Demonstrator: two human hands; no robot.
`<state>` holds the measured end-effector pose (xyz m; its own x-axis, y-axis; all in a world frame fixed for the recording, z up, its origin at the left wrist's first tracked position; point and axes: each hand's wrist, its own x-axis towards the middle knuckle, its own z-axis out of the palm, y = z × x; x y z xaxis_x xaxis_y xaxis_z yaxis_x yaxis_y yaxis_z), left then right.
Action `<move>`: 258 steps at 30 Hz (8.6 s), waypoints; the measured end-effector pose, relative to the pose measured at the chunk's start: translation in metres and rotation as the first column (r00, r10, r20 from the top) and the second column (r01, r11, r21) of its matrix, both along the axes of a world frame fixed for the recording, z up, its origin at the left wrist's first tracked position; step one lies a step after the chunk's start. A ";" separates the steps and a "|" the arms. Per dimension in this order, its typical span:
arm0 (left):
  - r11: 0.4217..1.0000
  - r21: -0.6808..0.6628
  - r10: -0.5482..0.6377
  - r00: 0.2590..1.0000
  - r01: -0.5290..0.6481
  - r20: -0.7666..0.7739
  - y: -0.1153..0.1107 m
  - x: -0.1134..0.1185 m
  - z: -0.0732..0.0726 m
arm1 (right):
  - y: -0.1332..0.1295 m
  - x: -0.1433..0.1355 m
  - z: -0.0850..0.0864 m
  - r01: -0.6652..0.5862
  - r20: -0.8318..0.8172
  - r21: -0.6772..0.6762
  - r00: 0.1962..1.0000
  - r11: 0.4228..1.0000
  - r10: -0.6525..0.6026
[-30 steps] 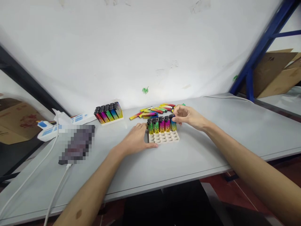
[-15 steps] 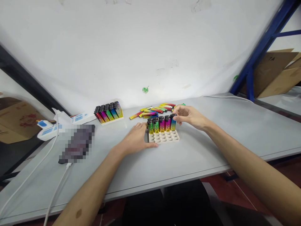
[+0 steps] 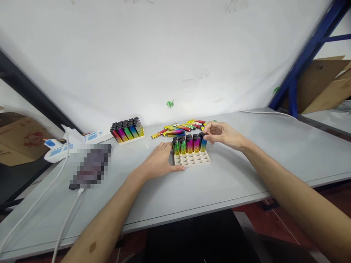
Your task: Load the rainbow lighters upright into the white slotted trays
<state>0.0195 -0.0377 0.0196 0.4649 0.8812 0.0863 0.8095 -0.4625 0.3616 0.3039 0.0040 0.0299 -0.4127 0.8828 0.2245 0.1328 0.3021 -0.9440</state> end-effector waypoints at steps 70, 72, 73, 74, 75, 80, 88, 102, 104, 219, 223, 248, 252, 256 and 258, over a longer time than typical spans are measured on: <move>0.998 -0.002 -0.063 0.997 0.063 -0.046 0.006 -0.005 -0.004 | 0.012 -0.009 -0.015 0.383 -0.043 -0.322 0.908 0.866 -0.417; 0.998 -0.003 -0.064 0.997 0.064 -0.047 0.006 -0.005 -0.004 | 0.011 -0.011 -0.013 0.372 -0.054 -0.349 0.908 0.860 -0.415; 0.998 -0.002 -0.066 0.997 0.065 -0.047 0.006 -0.005 -0.004 | 0.011 -0.011 -0.012 0.365 -0.064 -0.356 0.909 0.860 -0.412; 0.998 -0.002 -0.067 0.997 0.067 -0.047 0.006 -0.005 -0.004 | 0.010 -0.011 -0.011 0.357 -0.073 -0.359 0.910 0.863 -0.407; 0.998 -0.001 -0.069 0.997 0.069 -0.047 0.006 -0.005 -0.004 | 0.010 -0.012 -0.011 0.353 -0.082 -0.357 0.911 0.865 -0.405; 0.998 0.003 -0.066 0.996 0.067 -0.053 0.006 -0.005 -0.004 | 0.010 -0.012 -0.012 0.351 -0.090 -0.350 0.910 0.868 -0.404; 0.998 -0.005 -0.063 0.996 0.063 -0.067 0.005 -0.004 -0.003 | 0.010 -0.013 -0.015 0.363 -0.071 -0.336 0.910 0.869 -0.408; 0.998 0.011 -0.059 0.996 0.060 -0.069 0.004 -0.003 -0.001 | 0.013 -0.013 -0.016 0.382 -0.086 -0.316 0.900 0.869 -0.427; 0.998 0.018 -0.058 0.996 0.059 -0.066 0.004 -0.003 -0.001 | 0.013 -0.012 -0.016 0.378 -0.104 -0.266 0.903 0.887 -0.416; 0.998 0.049 -0.034 0.997 0.030 0.068 0.024 -0.002 -0.018 | 0.025 -0.010 -0.020 0.372 -0.213 -0.448 0.839 0.813 -0.501; 0.997 0.048 -0.058 0.997 0.055 0.055 0.024 -0.003 -0.016 | 0.024 -0.011 -0.019 0.367 -0.209 -0.421 0.851 0.829 -0.483; 0.995 -0.025 -0.097 0.985 0.102 0.142 0.019 0.004 -0.011 | -0.034 -0.031 0.014 0.404 -0.062 0.418 0.906 0.813 -0.419; 0.999 -0.024 -0.020 0.984 0.025 0.177 0.019 0.009 -0.010 | -0.049 -0.052 -0.001 0.257 0.165 0.588 0.890 0.767 -0.425; 0.999 -0.012 0.037 0.976 -0.035 0.216 0.019 0.015 -0.013 | -0.048 -0.060 -0.011 0.175 0.290 0.621 0.854 0.764 -0.431; 0.999 0.003 0.043 0.974 -0.045 0.224 0.020 0.017 -0.015 | -0.046 -0.059 -0.013 0.193 0.299 0.643 0.828 0.742 -0.474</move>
